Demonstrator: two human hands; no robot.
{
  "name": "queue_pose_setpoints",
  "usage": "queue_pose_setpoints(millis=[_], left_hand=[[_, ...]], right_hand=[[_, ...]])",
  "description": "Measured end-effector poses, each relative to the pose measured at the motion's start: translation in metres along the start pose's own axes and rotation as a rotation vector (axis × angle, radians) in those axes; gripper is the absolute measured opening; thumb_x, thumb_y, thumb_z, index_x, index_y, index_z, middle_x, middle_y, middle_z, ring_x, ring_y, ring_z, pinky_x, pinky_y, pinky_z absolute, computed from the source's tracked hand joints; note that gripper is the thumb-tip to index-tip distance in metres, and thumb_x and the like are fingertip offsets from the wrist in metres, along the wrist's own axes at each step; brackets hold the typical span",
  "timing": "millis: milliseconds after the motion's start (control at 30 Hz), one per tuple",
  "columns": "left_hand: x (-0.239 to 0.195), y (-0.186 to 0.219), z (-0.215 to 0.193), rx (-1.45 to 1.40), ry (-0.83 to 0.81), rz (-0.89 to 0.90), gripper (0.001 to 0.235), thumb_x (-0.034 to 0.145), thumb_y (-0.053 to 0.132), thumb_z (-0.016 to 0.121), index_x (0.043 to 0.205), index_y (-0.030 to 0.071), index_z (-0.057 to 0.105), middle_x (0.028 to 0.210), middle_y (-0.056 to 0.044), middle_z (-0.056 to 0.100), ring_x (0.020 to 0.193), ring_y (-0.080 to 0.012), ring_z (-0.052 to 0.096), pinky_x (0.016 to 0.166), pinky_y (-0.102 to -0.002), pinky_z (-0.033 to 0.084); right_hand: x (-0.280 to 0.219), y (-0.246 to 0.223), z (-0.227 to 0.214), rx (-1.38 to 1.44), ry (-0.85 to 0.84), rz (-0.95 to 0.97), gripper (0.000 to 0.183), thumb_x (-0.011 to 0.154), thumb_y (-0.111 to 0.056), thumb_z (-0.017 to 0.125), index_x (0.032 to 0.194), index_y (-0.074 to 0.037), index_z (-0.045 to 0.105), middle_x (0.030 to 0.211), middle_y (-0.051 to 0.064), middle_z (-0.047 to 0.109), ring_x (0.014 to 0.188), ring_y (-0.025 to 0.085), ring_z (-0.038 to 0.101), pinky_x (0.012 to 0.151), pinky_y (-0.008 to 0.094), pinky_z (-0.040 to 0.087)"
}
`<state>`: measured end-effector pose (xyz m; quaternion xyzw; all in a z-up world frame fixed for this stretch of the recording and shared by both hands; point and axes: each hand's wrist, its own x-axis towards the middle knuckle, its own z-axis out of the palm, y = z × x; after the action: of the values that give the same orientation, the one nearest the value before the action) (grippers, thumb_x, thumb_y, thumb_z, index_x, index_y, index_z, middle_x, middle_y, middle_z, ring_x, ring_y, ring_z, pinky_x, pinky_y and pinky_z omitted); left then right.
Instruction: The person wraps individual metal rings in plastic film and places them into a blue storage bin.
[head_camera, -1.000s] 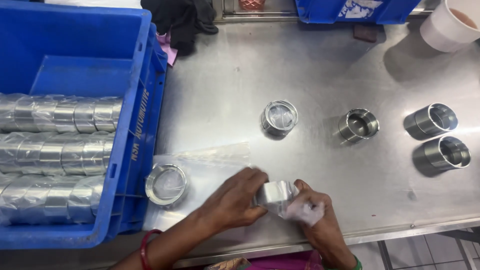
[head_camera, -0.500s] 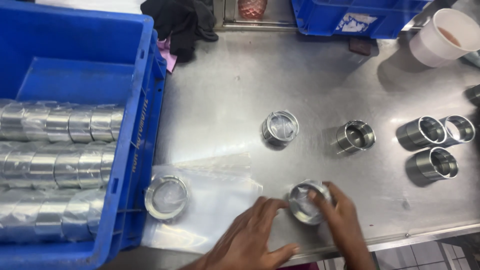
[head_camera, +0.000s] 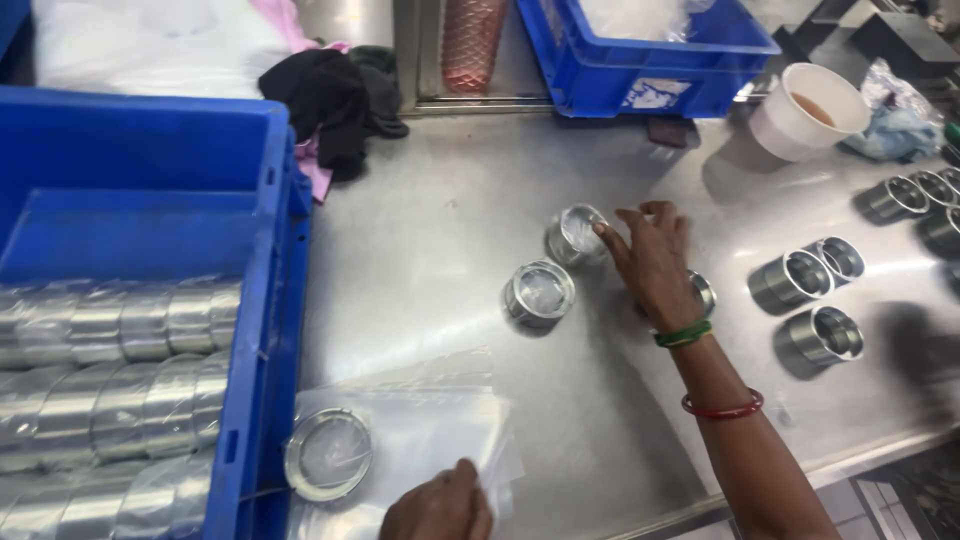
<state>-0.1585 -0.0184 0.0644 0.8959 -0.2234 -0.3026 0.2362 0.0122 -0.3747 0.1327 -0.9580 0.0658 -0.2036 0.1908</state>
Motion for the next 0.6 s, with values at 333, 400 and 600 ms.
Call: queue_pose_setpoints(millis=[333, 400, 600], left_hand=[[-0.004, 0.011, -0.037, -0.427, 0.025, -0.229, 0.035, 0.073, 0.036, 0.091, 0.074, 0.006, 0.074, 0.063, -0.004, 0.076, 0.059, -0.0080, 0.072, 0.061, -0.027, 0.058], [-0.002, 0.030, -0.043, -0.344, 0.016, -0.289, 0.044, 0.074, 0.040, 0.093, 0.074, 0.003, 0.071, 0.060, -0.005, 0.073, 0.057, -0.0094, 0.069, 0.059, -0.028, 0.055], [-0.006, 0.034, -0.036, -0.449, 0.129, -0.301, 0.017, 0.091, 0.037, 0.069, 0.095, 0.022, 0.074, 0.059, -0.002, 0.078, 0.058, -0.0094, 0.078, 0.059, -0.030, 0.060]], right_hand=[[-0.144, -0.010, -0.060, -0.126, -0.231, 0.171, 0.084, 0.068, -0.052, 0.088, 0.140, -0.021, 0.059, 0.123, 0.013, 0.061, 0.110, 0.034, 0.051, 0.093, 0.046, 0.045], [-0.174, -0.033, -0.064, -0.032, -0.166, 0.129, 0.089, 0.063, -0.052, 0.090, 0.138, -0.018, 0.059, 0.116, 0.013, 0.063, 0.103, 0.033, 0.052, 0.090, 0.043, 0.047], [-0.198, -0.101, -0.076, 0.665, -0.431, 0.488, 0.103, 0.051, -0.056, 0.091, 0.139, -0.019, 0.055, 0.110, 0.017, 0.074, 0.105, 0.027, 0.072, 0.090, 0.038, 0.057]])
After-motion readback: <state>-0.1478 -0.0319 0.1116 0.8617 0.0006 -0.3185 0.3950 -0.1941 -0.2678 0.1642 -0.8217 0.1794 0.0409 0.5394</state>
